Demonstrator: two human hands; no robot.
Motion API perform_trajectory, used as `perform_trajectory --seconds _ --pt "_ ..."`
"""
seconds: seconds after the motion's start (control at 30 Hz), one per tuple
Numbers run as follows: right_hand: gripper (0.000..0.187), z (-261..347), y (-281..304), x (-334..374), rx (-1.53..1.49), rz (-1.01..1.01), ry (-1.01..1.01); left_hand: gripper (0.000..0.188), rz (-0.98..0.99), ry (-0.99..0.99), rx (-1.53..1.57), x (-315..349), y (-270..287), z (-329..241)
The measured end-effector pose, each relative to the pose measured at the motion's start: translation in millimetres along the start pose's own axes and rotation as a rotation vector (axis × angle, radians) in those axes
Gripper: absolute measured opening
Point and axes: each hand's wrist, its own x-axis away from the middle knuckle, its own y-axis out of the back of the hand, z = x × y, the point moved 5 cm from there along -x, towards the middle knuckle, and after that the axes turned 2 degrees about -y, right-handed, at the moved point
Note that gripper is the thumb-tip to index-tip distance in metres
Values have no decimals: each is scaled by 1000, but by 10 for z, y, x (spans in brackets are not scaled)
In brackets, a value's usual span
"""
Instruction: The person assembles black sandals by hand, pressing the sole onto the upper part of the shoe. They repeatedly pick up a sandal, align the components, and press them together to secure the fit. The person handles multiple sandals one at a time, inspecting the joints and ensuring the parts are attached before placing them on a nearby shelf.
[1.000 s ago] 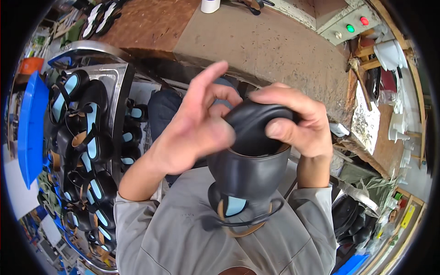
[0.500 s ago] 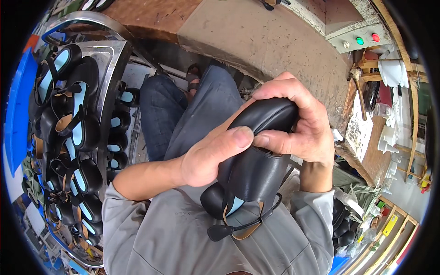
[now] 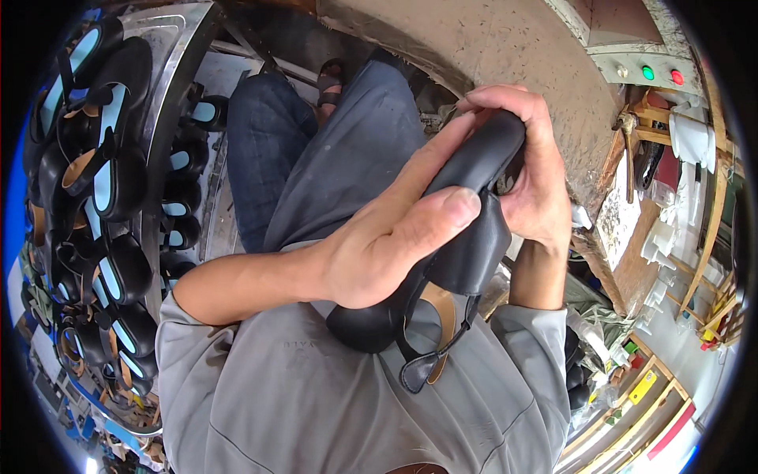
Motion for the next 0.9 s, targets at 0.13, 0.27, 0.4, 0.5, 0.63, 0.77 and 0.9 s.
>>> perform_trajectory --seconds 0.13,0.27,0.4,0.5,0.63,0.77,0.9 --pt "66 -230 -38 76 -442 -52 93 91 -84 54 92 75 -70 32" --pt "63 -458 -42 147 -702 -64 138 100 20 34 -155 297 -96 50" --pt "64 -488 -43 164 -741 -58 114 91 -24 -63 -565 367 -111 -83" --pt "64 -500 -66 189 -795 -65 84 70 -153 -129 -780 401 -130 -202" --pt "66 -482 -62 227 -721 -78 42 51 -203 -150 -1037 407 -182 -327" --pt "66 -350 -34 239 -594 -72 25 50 -227 -275 -1351 442 -301 -307" --pt "64 -325 -20 279 -413 -137 -44 51 -193 -330 -1399 388 -274 -254"
